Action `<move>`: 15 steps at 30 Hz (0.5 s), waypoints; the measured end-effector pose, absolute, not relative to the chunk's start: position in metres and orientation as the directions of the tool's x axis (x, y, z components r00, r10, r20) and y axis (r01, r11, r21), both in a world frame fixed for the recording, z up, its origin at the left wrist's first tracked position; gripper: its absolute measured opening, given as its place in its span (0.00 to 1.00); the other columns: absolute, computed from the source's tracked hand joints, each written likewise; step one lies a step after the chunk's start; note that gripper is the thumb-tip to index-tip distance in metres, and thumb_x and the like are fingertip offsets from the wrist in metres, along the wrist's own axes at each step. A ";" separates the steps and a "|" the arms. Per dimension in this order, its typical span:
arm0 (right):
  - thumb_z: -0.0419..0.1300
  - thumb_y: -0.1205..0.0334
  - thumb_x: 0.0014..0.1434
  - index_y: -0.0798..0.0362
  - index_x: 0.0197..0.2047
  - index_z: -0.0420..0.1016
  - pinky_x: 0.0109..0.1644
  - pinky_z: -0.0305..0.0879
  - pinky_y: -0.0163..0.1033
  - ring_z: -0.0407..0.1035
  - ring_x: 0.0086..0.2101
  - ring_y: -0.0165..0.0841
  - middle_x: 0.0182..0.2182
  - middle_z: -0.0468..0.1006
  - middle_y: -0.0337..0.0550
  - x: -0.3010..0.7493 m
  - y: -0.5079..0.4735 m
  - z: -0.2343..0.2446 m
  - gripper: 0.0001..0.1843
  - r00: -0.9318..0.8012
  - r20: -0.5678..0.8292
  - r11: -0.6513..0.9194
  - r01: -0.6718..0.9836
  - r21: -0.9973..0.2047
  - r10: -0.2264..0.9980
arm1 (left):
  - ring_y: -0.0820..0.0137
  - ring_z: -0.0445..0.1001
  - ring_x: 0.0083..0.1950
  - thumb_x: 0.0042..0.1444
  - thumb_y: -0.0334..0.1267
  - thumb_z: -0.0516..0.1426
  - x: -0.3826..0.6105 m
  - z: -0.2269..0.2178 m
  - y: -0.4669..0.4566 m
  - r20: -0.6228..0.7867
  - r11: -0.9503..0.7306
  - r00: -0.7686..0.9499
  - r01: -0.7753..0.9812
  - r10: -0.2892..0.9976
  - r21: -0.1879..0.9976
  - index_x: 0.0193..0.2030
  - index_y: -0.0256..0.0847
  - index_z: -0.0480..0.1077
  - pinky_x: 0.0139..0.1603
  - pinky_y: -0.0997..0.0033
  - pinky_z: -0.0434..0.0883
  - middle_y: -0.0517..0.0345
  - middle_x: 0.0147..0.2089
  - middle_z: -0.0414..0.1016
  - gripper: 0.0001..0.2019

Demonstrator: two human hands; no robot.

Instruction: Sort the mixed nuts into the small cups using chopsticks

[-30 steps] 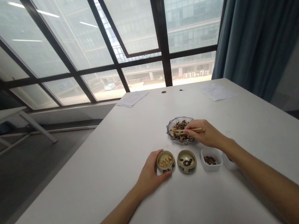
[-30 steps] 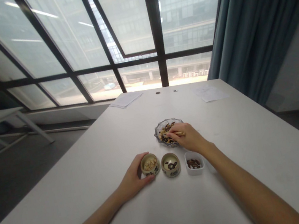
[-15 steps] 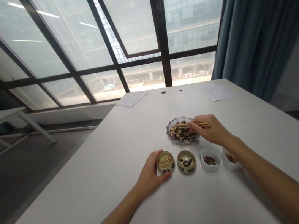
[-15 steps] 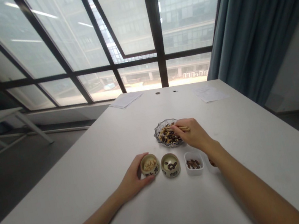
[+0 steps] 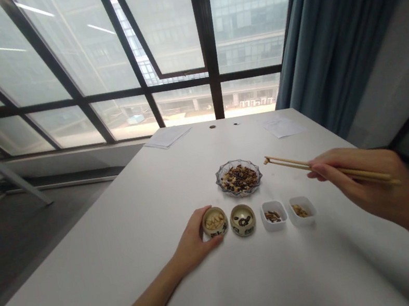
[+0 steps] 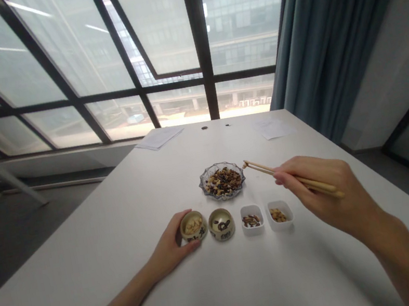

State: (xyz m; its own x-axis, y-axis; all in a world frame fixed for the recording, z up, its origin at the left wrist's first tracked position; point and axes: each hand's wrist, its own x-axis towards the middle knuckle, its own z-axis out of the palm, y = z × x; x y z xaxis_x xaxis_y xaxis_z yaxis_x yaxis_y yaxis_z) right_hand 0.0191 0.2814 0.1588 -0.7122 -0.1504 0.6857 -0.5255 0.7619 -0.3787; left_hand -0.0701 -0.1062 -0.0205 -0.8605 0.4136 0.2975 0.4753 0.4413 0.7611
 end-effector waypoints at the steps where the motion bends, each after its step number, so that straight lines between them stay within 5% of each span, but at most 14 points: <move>1: 0.63 0.57 0.68 0.44 0.41 0.83 0.39 0.76 0.47 0.81 0.34 0.44 0.35 0.86 0.44 0.033 0.288 0.160 0.06 -0.699 0.694 0.777 -0.530 -0.340 -0.173 | 0.51 0.71 0.66 0.55 0.42 0.69 -0.071 -0.021 -0.107 0.296 0.443 -0.860 0.475 0.415 0.760 0.67 0.45 0.64 0.68 0.47 0.68 0.44 0.65 0.70 0.35; 15: 0.63 0.62 0.68 0.40 0.49 0.77 0.40 0.77 0.42 0.81 0.37 0.41 0.42 0.85 0.41 0.095 0.325 0.129 0.09 -0.753 0.584 0.822 -0.516 -0.240 -0.302 | 0.52 0.71 0.66 0.59 0.45 0.67 -0.074 -0.023 -0.109 0.279 0.467 -0.856 0.479 0.435 0.743 0.69 0.45 0.60 0.69 0.46 0.68 0.45 0.66 0.69 0.34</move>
State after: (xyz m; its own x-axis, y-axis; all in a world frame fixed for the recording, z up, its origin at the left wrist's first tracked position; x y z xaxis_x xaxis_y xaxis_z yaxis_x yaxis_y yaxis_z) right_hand 0.0951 0.3250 0.1286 -0.7533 -0.3024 0.5841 -0.5161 0.8222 -0.2399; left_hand -0.0741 -0.1091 -0.0234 -0.8561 0.4352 0.2789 0.4794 0.4666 0.7433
